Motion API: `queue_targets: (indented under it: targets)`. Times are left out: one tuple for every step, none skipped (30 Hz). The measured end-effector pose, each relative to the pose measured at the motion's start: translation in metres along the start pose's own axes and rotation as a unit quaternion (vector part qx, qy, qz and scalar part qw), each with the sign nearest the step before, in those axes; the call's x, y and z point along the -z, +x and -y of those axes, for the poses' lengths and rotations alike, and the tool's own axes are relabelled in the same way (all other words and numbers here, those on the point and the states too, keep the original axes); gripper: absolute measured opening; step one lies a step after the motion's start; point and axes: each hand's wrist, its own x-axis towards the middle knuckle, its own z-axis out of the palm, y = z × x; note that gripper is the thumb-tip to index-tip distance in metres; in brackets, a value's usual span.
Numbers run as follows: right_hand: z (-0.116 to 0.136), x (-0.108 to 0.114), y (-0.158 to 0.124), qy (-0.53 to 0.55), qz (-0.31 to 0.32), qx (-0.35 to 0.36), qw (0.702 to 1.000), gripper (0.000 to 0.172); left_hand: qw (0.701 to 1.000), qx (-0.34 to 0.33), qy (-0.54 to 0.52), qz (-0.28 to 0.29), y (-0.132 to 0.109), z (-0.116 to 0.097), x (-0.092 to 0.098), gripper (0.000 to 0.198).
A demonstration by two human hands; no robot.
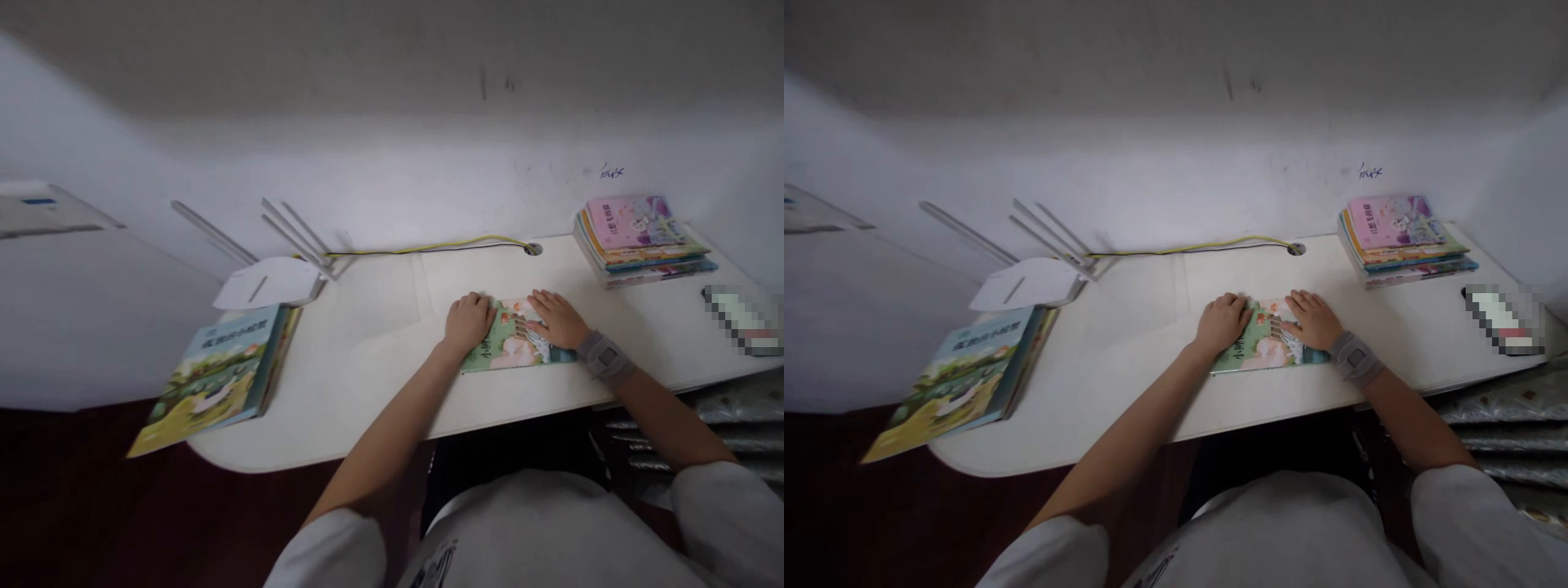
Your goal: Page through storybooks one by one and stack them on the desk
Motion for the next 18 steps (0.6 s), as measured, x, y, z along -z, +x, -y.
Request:
queue_targets:
  targets:
    - [0.000,-0.001,0.000,-0.002,-0.002,-0.002,1.000,0.060,1.000,0.011,0.010,-0.002,0.003,0.000,0.001,0.037]
    - [0.001,-0.001,0.000,-0.003,-0.004,-0.005,1.000,0.060,1.000,0.023,0.017,-0.004,0.006,-0.001,0.002,0.038]
    - [0.001,-0.001,0.000,-0.003,-0.006,-0.008,1.000,0.060,0.999,0.032,0.019,-0.005,0.010,-0.001,0.003,0.040]
    - [0.000,-0.002,0.000,-0.003,-0.008,-0.009,1.000,0.059,0.999,0.039,0.018,-0.004,0.014,-0.002,0.003,0.042]
    - [0.000,-0.002,0.000,-0.001,-0.008,-0.008,1.000,0.059,0.999,0.044,0.012,0.000,0.017,-0.002,0.004,0.044]
    - [0.000,-0.003,0.000,0.000,-0.009,-0.006,1.000,0.059,0.999,0.049,0.002,0.004,0.021,-0.003,0.004,0.047]
    - [0.000,-0.003,0.000,0.002,-0.010,-0.006,1.000,0.058,0.998,0.058,-0.021,0.010,0.024,-0.003,0.005,0.048]
    - [0.000,-0.003,-0.001,0.003,-0.010,-0.007,1.000,0.058,0.996,0.070,-0.053,0.017,0.027,-0.003,0.006,0.049]
    - [0.000,-0.004,-0.001,0.004,-0.009,-0.008,1.000,0.058,0.992,0.083,-0.089,0.024,0.030,-0.002,0.006,0.049]
    - [0.000,-0.004,-0.001,0.004,-0.007,-0.009,1.000,0.058,0.987,0.097,-0.125,0.031,0.032,-0.001,0.007,0.048]
    - [0.000,-0.004,0.000,0.005,-0.005,-0.011,1.000,0.059,0.981,0.109,-0.156,0.037,0.034,0.002,0.009,0.046]
    - [0.000,-0.004,0.000,0.006,-0.003,-0.011,1.000,0.059,0.975,0.119,-0.181,0.044,0.036,0.005,0.010,0.044]
    - [0.000,-0.004,0.000,0.008,-0.001,-0.012,1.000,0.059,0.970,0.127,-0.199,0.048,0.037,0.009,0.011,0.042]
    - [0.000,-0.004,0.000,0.009,0.000,-0.013,1.000,0.059,0.966,0.136,-0.215,0.051,0.037,0.013,0.013,0.039]
    - [0.000,-0.004,0.000,0.011,0.001,-0.013,1.000,0.059,0.959,0.147,-0.235,0.052,0.035,0.018,0.015,0.036]
    - [-0.001,-0.004,0.000,0.013,0.001,-0.013,1.000,0.059,0.951,0.159,-0.259,0.054,0.032,0.024,0.016,0.034]
    - [-0.001,-0.004,0.000,0.015,0.002,-0.013,1.000,0.059,0.941,0.171,-0.285,0.056,0.026,0.029,0.017,0.033]
    - [-0.001,-0.003,0.000,0.016,0.002,-0.012,1.000,0.059,0.931,0.180,-0.311,0.060,0.019,0.034,0.018,0.034]
